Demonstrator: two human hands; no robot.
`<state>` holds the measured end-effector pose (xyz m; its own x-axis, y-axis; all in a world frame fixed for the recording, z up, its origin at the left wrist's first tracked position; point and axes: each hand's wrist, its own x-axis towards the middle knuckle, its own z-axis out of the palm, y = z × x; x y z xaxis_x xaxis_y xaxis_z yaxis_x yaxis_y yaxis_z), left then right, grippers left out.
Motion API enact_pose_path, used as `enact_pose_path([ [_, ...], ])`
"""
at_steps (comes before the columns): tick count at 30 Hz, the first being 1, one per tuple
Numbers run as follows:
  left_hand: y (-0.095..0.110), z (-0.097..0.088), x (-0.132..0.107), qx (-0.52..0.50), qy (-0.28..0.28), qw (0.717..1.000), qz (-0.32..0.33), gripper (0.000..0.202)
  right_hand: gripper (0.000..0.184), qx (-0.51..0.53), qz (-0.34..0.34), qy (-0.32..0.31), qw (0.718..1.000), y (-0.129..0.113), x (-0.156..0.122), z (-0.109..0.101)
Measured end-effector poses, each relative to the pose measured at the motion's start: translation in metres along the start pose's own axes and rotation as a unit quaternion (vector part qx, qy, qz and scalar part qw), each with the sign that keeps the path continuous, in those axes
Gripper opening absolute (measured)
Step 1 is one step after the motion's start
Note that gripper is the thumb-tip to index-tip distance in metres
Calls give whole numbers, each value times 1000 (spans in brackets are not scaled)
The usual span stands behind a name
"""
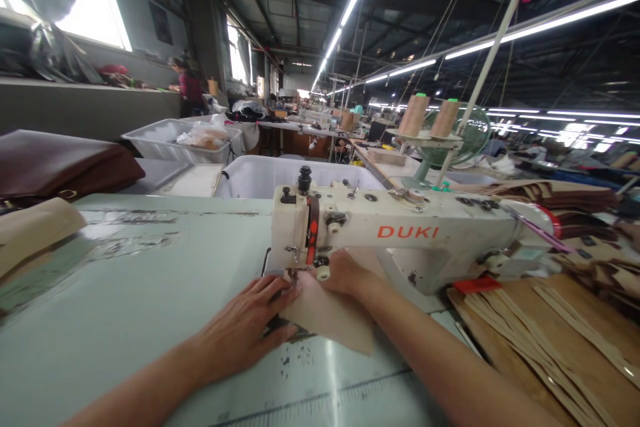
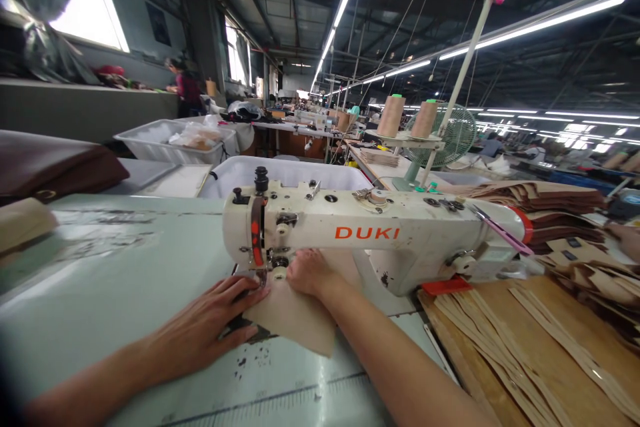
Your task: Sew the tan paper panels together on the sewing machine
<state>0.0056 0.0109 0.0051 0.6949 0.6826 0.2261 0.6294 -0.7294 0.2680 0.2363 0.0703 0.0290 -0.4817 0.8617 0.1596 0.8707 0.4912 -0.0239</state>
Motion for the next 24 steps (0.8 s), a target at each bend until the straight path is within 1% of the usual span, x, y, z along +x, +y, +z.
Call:
enact_pose_path([
  [2,-2,-5,-2,-2,6,1000,-3,44,22,-22,19,-11,1000,-3,-9,-3],
  [6,-4,-12,-7,-10,26,1000,-10,31,25,-39,51,-6,998,-19,-45,-15],
  [8,-2,-11,-8,-16,34,999,-9,29,24,-32,49,3,998,-27,-57,-17],
  [9,0,-9,-9,-18,38,999,-9,30,25,-23,38,8,999,-31,-60,-14],
  [11,3,-4,-9,-18,47,999,-9,36,35,10,7,13,1000,-41,-62,-2],
  [13,5,0,-11,-14,50,999,-11,45,42,46,3,22,999,-52,-63,17],
  [15,4,1,-13,-10,44,999,-7,52,44,63,41,38,996,-65,-64,34],
  [17,2,-2,-14,-8,28,1000,4,56,45,59,86,45,994,-76,-65,42],
  [19,1,-5,-14,-1,15,1000,15,57,45,60,99,34,993,-82,-65,42],
  [21,1,-5,-15,13,10,1000,21,59,46,73,85,19,994,-81,-65,35],
  [24,1,1,-19,32,29,999,25,63,49,88,60,9,994,-74,-65,26],
])
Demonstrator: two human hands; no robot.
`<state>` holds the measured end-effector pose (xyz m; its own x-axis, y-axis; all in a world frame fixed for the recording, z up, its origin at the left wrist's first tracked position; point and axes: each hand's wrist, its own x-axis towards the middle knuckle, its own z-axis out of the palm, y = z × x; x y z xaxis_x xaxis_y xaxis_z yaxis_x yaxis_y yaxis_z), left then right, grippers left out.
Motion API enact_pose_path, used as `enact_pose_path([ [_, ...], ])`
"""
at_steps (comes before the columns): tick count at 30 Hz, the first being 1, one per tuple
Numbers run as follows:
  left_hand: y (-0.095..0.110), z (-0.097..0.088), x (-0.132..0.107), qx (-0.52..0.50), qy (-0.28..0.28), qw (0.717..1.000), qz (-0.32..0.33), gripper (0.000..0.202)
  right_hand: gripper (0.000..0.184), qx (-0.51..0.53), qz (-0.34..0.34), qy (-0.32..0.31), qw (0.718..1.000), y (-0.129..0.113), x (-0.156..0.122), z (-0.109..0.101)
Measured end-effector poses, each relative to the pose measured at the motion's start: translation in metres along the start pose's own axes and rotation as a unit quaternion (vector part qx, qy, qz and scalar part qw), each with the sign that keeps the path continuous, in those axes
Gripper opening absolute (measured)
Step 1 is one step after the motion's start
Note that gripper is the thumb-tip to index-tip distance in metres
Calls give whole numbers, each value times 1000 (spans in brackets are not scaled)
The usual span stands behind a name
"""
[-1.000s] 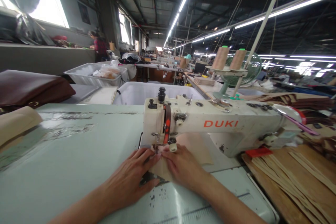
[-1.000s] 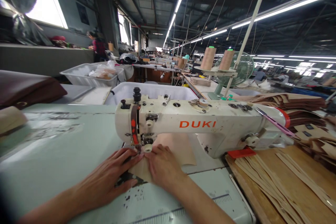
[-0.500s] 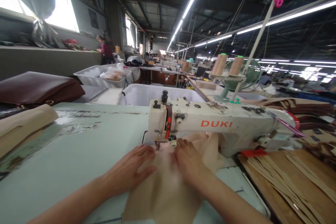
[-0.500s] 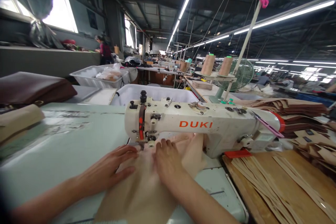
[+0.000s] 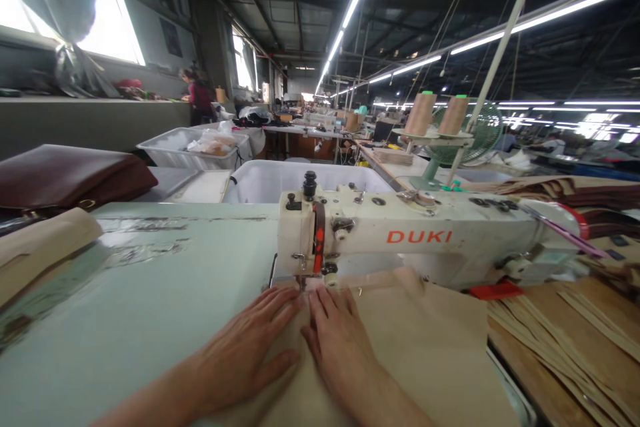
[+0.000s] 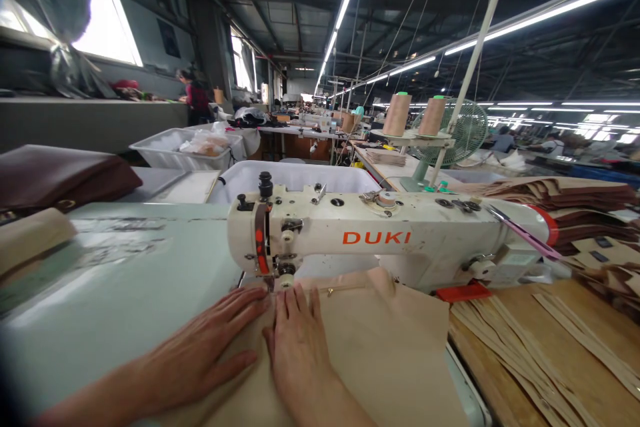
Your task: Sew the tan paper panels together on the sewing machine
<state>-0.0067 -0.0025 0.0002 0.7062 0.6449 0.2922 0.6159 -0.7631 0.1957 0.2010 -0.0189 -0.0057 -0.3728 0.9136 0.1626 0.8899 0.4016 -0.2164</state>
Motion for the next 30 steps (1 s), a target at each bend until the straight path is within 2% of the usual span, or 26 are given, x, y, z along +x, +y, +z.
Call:
enact_pose_path([
  [4,-3,8,-6,24,13,1000,0,64,52,-6,-11,-14,1000,7,-1,2],
  [10,-9,10,-9,63,35,997,12,69,53,-17,-25,33,999,9,-3,15],
  [14,-12,11,-8,74,40,996,13,70,54,-21,-33,39,998,12,-2,20],
  [21,-13,7,-2,46,44,998,5,68,53,-29,-40,41,998,15,3,19],
  [26,-16,12,-3,63,43,997,3,68,51,-17,-35,22,999,16,7,17],
  [30,-17,15,-4,61,65,996,3,72,51,-11,-32,22,999,17,8,16],
])
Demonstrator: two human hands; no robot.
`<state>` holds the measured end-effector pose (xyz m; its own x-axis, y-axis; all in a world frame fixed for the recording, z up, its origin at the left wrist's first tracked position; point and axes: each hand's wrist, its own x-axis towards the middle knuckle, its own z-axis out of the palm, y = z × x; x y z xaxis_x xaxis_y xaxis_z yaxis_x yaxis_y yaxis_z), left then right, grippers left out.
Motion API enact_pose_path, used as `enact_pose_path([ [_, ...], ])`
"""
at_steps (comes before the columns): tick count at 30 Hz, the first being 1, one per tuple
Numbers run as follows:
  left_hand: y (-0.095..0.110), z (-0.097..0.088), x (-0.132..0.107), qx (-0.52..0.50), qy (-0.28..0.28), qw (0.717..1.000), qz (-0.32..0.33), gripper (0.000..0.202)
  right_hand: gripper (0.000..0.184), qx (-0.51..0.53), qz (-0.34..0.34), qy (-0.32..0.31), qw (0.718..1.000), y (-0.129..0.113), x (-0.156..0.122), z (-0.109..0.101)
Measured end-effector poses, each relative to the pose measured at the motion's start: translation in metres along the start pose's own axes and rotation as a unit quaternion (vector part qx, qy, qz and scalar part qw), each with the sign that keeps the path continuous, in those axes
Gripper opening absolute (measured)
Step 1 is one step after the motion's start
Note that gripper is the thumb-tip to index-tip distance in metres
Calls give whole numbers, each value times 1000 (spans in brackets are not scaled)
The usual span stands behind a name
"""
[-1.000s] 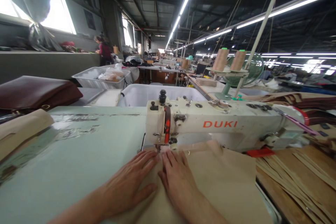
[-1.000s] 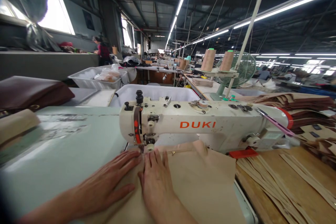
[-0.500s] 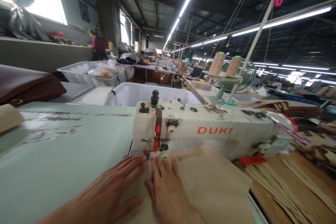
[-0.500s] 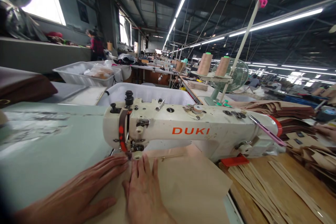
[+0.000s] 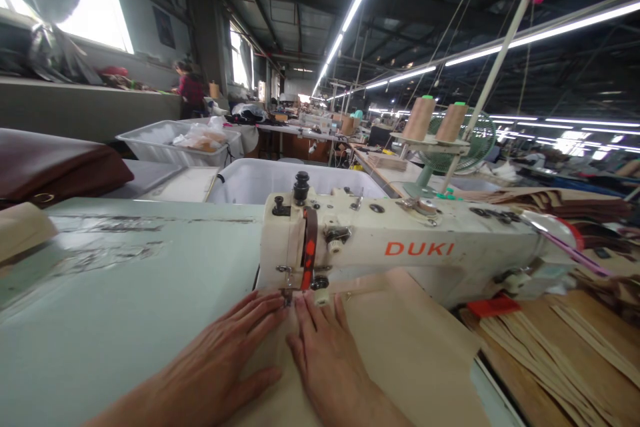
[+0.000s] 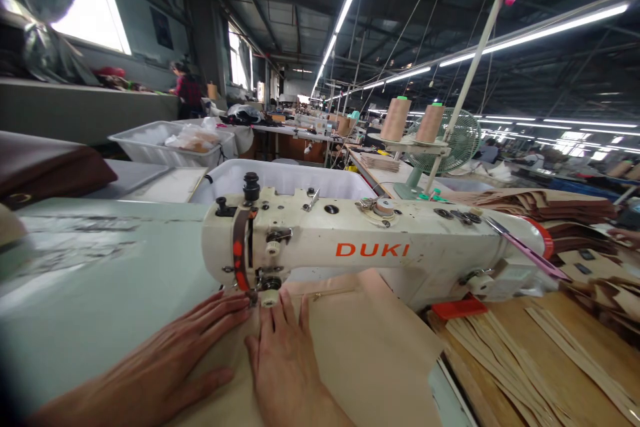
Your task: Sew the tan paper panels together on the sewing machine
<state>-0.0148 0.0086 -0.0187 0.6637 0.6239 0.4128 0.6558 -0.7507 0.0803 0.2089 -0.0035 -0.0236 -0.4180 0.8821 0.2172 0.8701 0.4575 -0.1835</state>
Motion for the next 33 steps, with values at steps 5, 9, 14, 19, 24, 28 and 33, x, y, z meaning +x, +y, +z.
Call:
enact_pose_path([
  [5,-1,0,2,-24,2,1000,1,73,49,1,-6,11,1000,1,0,2],
  [9,-1,4,1,-35,-10,999,-14,72,49,7,-6,18,1000,1,0,2],
  [14,0,4,3,-54,-14,997,-55,74,49,19,5,1,1000,0,-1,-3],
  [19,-1,7,2,-94,-19,991,-93,73,50,23,3,6,1000,-1,-2,-4],
  [24,-1,8,4,-139,-19,981,-135,70,50,24,7,32,999,0,-3,0],
  [28,-5,10,5,-142,-33,983,-116,70,51,30,23,51,998,-5,-4,0],
  [33,-16,25,-25,-74,-23,993,-84,75,58,37,18,54,998,-17,-27,-11],
])
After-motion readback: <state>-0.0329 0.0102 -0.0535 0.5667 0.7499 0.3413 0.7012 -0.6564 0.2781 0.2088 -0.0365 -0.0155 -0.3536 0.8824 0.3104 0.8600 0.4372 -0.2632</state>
